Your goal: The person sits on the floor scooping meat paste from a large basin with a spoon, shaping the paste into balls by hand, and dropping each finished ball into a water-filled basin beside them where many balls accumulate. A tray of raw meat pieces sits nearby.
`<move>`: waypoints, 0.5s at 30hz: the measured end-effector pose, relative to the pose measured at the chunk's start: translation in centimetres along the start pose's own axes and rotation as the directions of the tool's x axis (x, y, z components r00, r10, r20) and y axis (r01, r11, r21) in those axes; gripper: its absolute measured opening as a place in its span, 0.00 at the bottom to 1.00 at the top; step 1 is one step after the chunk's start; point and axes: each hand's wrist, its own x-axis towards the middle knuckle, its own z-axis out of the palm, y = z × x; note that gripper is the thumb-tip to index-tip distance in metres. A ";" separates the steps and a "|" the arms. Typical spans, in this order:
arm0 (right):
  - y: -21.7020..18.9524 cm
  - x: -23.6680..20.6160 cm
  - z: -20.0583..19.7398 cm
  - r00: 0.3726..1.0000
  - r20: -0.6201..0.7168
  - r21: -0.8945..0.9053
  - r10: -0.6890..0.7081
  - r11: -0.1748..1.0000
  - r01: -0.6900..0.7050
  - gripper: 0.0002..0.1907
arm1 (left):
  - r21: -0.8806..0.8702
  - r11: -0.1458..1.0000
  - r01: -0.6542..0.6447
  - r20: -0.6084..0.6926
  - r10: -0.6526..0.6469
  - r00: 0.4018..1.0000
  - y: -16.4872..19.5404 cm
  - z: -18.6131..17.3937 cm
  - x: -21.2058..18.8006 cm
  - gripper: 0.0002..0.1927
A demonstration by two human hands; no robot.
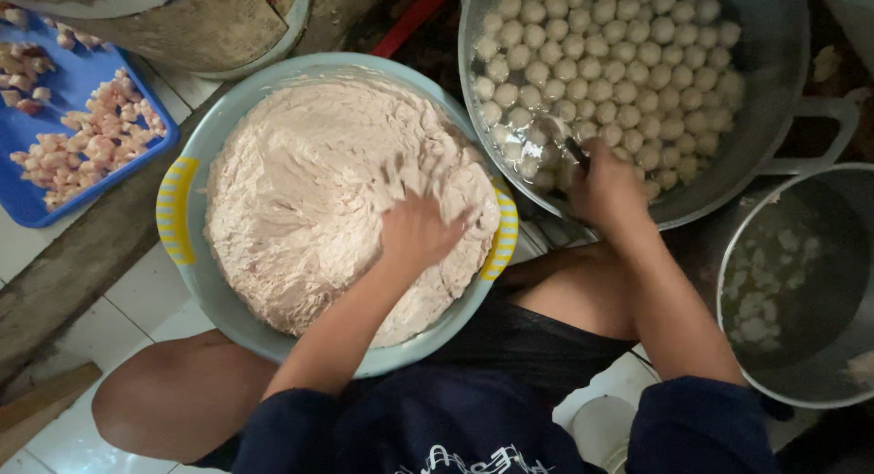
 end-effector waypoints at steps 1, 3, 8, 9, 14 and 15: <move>0.7 0.1 0.2 0.999 0.009 -0.071 0.037 0.997 -0.036 0.18 | -0.040 0.999 0.007 -0.096 -0.011 0.995 0.3 0.2 0.9 0.42; 2.3 0.3 0.1 0.995 0.070 -0.116 0.073 0.991 -0.065 0.18 | -0.102 0.995 0.000 -0.214 -0.022 0.977 0.6 0.5 2.1 0.42; 3.9 0.3 -0.5 0.993 0.082 -0.210 0.088 0.975 -0.069 0.19 | -0.241 0.969 -0.057 -0.292 -0.016 0.956 0.2 1.6 4.2 0.41; 3.6 0.2 -0.5 0.994 0.067 -0.212 0.084 0.975 -0.068 0.19 | -0.276 0.952 -0.136 -0.339 0.037 0.940 0.1 2.0 4.4 0.39; 0.1 -0.3 -1.4 0.999 0.021 0.001 0.034 0.999 -0.034 0.15 | -0.225 0.921 -0.319 -0.498 0.173 0.850 0.5 4.2 5.5 0.14; -0.9 -0.7 -1.7 1.000 0.007 0.135 -0.007 0.991 0.006 0.15 | -0.285 0.900 -0.331 -0.545 0.132 0.828 0.7 4.5 5.7 0.12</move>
